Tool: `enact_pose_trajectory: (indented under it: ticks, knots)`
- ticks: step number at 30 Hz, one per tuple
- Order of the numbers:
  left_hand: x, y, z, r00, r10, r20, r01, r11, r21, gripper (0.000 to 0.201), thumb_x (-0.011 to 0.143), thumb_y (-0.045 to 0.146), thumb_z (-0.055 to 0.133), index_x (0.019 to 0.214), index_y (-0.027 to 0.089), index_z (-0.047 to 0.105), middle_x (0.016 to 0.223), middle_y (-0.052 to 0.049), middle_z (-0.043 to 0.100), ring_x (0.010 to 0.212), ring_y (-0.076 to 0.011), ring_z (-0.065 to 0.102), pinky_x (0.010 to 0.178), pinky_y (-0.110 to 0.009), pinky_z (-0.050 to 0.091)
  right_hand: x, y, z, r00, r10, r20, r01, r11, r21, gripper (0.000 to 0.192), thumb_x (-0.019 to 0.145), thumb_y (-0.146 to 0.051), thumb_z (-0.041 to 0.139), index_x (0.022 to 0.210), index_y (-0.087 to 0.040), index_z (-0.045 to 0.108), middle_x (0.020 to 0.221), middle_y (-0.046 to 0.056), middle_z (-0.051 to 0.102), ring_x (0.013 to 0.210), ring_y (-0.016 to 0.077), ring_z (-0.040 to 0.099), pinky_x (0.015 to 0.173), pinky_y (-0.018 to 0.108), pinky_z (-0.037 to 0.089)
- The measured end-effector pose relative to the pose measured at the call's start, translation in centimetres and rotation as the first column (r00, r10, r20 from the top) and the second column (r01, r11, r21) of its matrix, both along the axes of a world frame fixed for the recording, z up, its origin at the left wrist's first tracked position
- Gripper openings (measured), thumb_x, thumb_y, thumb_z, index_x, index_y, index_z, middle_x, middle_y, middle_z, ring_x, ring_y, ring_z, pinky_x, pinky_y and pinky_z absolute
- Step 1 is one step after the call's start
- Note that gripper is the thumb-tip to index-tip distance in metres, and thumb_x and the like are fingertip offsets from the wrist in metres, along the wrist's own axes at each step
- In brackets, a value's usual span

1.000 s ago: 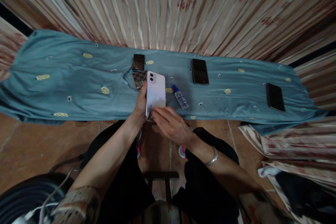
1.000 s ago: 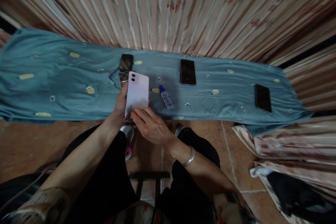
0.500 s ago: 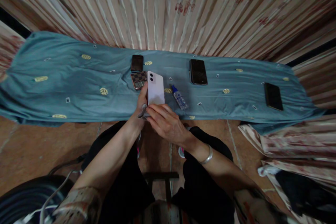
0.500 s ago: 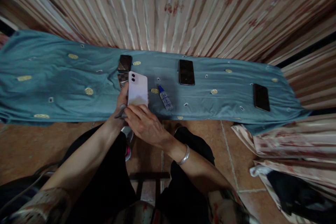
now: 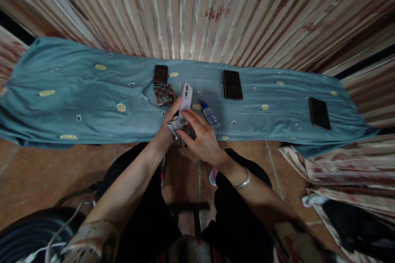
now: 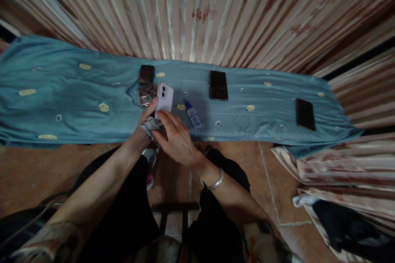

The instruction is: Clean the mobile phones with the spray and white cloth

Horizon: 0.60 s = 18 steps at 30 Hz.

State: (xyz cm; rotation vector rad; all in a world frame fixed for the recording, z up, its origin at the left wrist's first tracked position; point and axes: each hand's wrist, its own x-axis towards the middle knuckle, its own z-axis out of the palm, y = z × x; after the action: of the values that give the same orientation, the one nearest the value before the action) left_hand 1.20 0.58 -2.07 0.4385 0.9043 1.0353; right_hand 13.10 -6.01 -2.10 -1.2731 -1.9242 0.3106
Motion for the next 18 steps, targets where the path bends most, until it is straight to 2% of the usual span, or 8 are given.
enact_pose_trajectory:
  ticks: [2,5,9,12,18]
  knots:
    - [0.7,0.0,0.8,1.0,0.028,0.007,-0.029,0.999,0.032,0.025,0.098,0.033,0.062,0.081,0.019,0.074,0.07,0.0,0.071,0.068,-0.0136,0.069,0.066,-0.023,0.055,0.2,0.2,0.1,0.999,-0.038,-0.038,0.037,0.999,-0.03,0.047,0.098,-0.025,0.066,0.145,-0.021,0.059,0.146,0.012,0.067,0.138,0.0247,0.062,0.12,0.044,0.052]
    - [1.1,0.2,0.9,1.0,0.01,0.018,-0.012,0.996,0.092,0.023,0.09,0.033,0.072,0.073,0.018,0.07,0.065,0.002,0.069,0.057,-0.0111,0.063,0.06,-0.022,0.053,0.5,0.6,0.1,0.99,-0.07,-0.125,0.059,0.994,-0.087,0.049,0.097,-0.026,0.068,0.144,-0.022,0.058,0.145,0.012,0.067,0.136,0.0236,0.064,0.114,0.041,0.056]
    - [0.9,0.4,-0.1,1.0,-0.015,-0.01,0.017,0.984,0.177,0.028,0.073,0.039,0.088,0.076,0.017,0.071,0.068,0.002,0.07,0.058,-0.0121,0.063,0.059,-0.024,0.053,0.6,0.8,0.1,0.968,-0.066,-0.242,0.03,0.988,-0.149,0.051,0.093,-0.026,0.069,0.143,-0.022,0.058,0.141,0.012,0.069,0.131,0.0236,0.067,0.11,0.04,0.058]
    - [0.8,0.5,-0.5,1.0,-0.009,-0.025,0.014,0.976,0.218,0.035,0.064,0.041,0.094,0.079,0.018,0.071,0.069,0.002,0.07,0.058,-0.0119,0.064,0.059,-0.024,0.052,0.7,0.8,0.2,0.96,-0.073,-0.271,0.027,0.985,-0.17,0.051,0.091,-0.024,0.068,0.142,-0.023,0.06,0.139,0.01,0.071,0.128,0.0237,0.068,0.111,0.04,0.057]
    - [1.6,0.9,-0.8,0.991,0.103,-0.088,-0.075,0.958,0.276,0.046,0.053,0.041,0.099,0.082,0.019,0.071,0.072,0.004,0.072,0.062,-0.0099,0.064,0.061,-0.022,0.05,1.2,1.0,0.2,0.956,-0.148,-0.254,0.094,0.973,-0.213,0.054,0.087,-0.021,0.069,0.141,-0.027,0.062,0.134,0.006,0.074,0.119,0.0226,0.072,0.107,0.04,0.058]
